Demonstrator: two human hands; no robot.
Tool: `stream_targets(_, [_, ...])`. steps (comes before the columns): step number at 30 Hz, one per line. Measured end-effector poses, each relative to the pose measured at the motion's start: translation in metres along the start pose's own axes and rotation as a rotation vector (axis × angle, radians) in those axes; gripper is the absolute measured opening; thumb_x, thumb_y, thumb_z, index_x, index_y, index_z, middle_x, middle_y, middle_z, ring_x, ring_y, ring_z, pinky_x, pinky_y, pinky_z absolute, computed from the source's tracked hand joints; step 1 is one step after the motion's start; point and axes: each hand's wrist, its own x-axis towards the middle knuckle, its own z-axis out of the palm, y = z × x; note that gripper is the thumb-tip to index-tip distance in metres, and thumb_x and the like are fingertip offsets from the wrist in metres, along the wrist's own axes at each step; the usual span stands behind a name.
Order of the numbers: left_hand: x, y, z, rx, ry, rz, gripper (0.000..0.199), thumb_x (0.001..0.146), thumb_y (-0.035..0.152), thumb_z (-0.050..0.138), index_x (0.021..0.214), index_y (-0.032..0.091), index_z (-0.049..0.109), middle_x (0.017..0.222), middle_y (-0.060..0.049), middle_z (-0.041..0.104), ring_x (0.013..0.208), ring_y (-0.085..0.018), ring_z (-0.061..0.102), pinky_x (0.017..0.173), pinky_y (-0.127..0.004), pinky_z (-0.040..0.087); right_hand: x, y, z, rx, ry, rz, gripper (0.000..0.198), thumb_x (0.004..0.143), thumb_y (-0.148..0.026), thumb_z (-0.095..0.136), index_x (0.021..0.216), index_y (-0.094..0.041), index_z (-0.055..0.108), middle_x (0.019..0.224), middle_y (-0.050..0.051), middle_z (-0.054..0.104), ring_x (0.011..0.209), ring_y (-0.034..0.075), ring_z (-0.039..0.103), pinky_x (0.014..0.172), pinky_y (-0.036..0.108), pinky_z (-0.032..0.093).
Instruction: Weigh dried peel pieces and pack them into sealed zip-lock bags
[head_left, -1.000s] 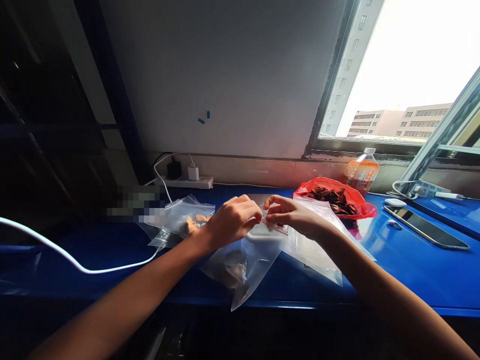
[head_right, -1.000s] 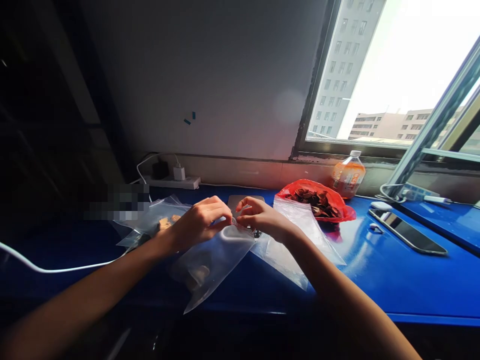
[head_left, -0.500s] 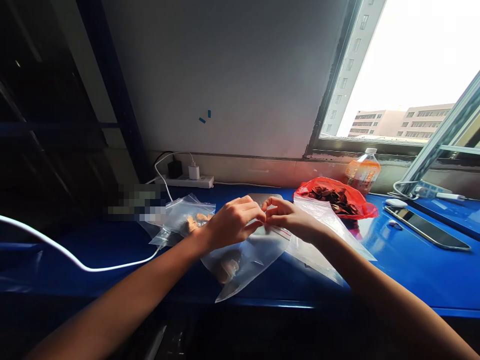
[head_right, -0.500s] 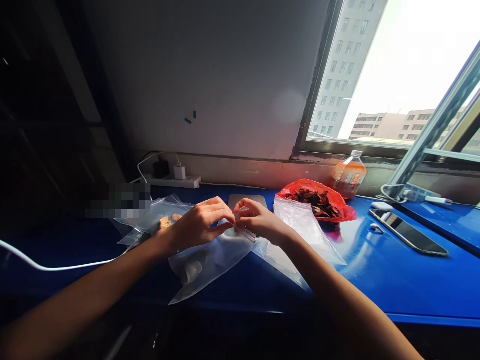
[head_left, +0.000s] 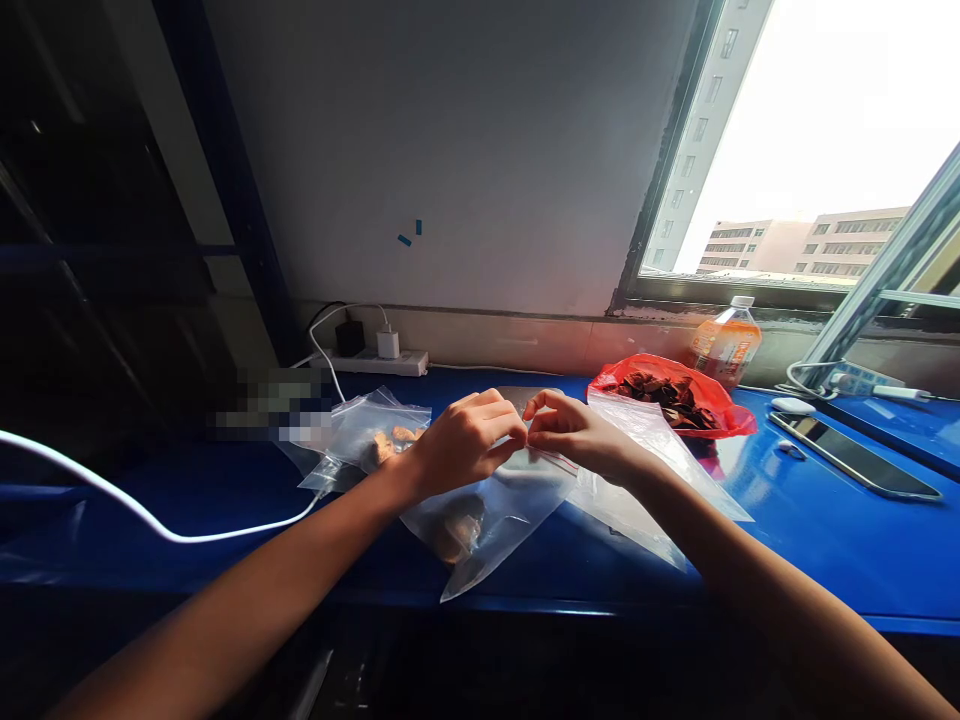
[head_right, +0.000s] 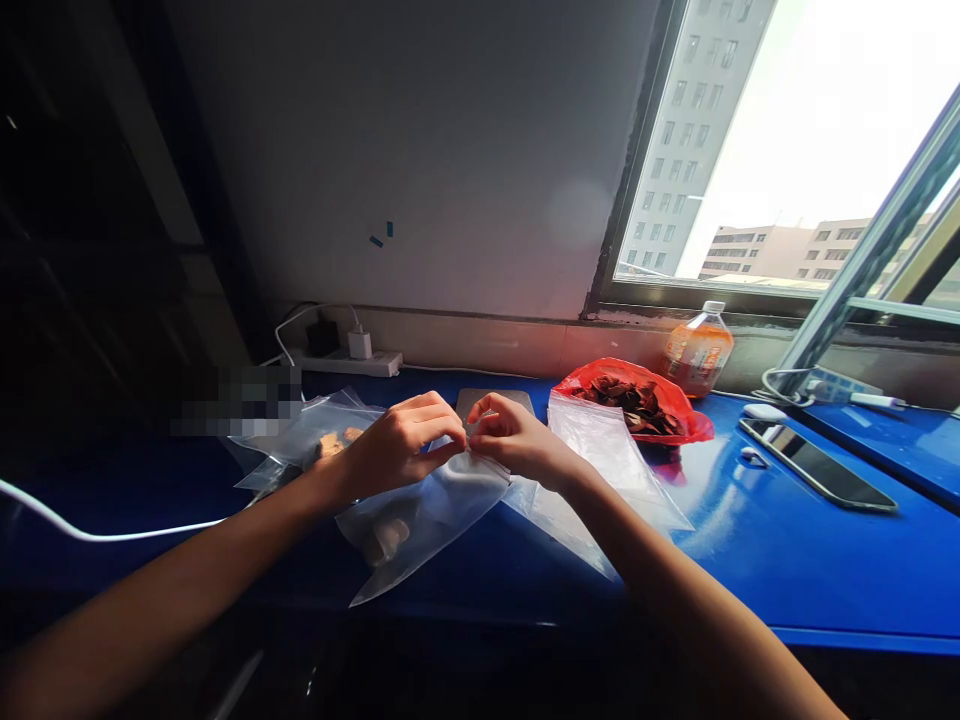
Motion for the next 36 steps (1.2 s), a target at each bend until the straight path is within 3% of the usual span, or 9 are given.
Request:
stream_targets(9, [-0.002, 0.000, 0.001, -0.054, 0.037, -0.042, 0.013, 0.087, 0.016, 0.054, 0.082, 0.016, 0.065, 0.077, -0.005, 0.065, 0.075, -0.016, 0.060, 0.071, -0.028, 0.050, 0.000, -0.002, 0.002, -0.043, 0.035, 0.019, 0.022, 0.071, -0.033, 0.065, 0.087, -0.024, 0.052, 0.070, -0.003, 0.059, 0.056, 0.011, 0.045, 0.048, 0.022, 0.028])
stream_targets(18, [-0.002, 0.000, 0.003, -0.055, 0.042, 0.038, 0.018, 0.092, 0.016, 0.048, 0.082, 0.015, 0.063, 0.078, -0.004, 0.065, 0.078, -0.015, 0.058, 0.074, -0.028, 0.050, 0.001, -0.002, 0.008, -0.038, 0.078, -0.022, 0.014, 0.071, -0.022, 0.058, 0.082, -0.023, 0.049, 0.064, -0.004, 0.051, 0.053, 0.010, 0.039, 0.047, 0.023, 0.025])
stream_targets(22, [0.000, 0.003, 0.003, 0.000, 0.048, 0.062, 0.022, 0.093, 0.016, 0.046, 0.079, 0.014, 0.063, 0.076, -0.004, 0.065, 0.075, -0.015, 0.056, 0.071, -0.027, 0.049, 0.004, -0.004, 0.011, -0.178, 0.150, -0.046, 0.013, 0.068, -0.020, 0.057, 0.075, -0.022, 0.046, 0.059, -0.006, 0.044, 0.054, 0.010, 0.037, 0.048, 0.023, 0.025])
stream_targets(27, [0.001, 0.005, 0.005, 0.085, 0.015, 0.091, 0.022, 0.093, 0.014, 0.045, 0.085, 0.014, 0.065, 0.077, -0.005, 0.066, 0.077, -0.016, 0.057, 0.074, -0.028, 0.049, 0.008, -0.005, 0.014, -0.402, 0.229, -0.104, 0.008, 0.066, -0.019, 0.055, 0.067, -0.020, 0.047, 0.060, -0.003, 0.047, 0.058, 0.011, 0.042, 0.051, 0.024, 0.029])
stream_targets(36, [0.002, 0.010, 0.002, 0.142, 0.001, 0.108, 0.022, 0.092, 0.010, 0.044, 0.085, 0.012, 0.065, 0.078, -0.006, 0.066, 0.078, -0.016, 0.056, 0.074, -0.028, 0.049, 0.008, 0.000, 0.014, -0.559, 0.366, -0.081, 0.010, 0.061, -0.011, 0.047, 0.065, -0.020, 0.048, 0.059, -0.003, 0.049, 0.056, 0.011, 0.042, 0.051, 0.023, 0.028])
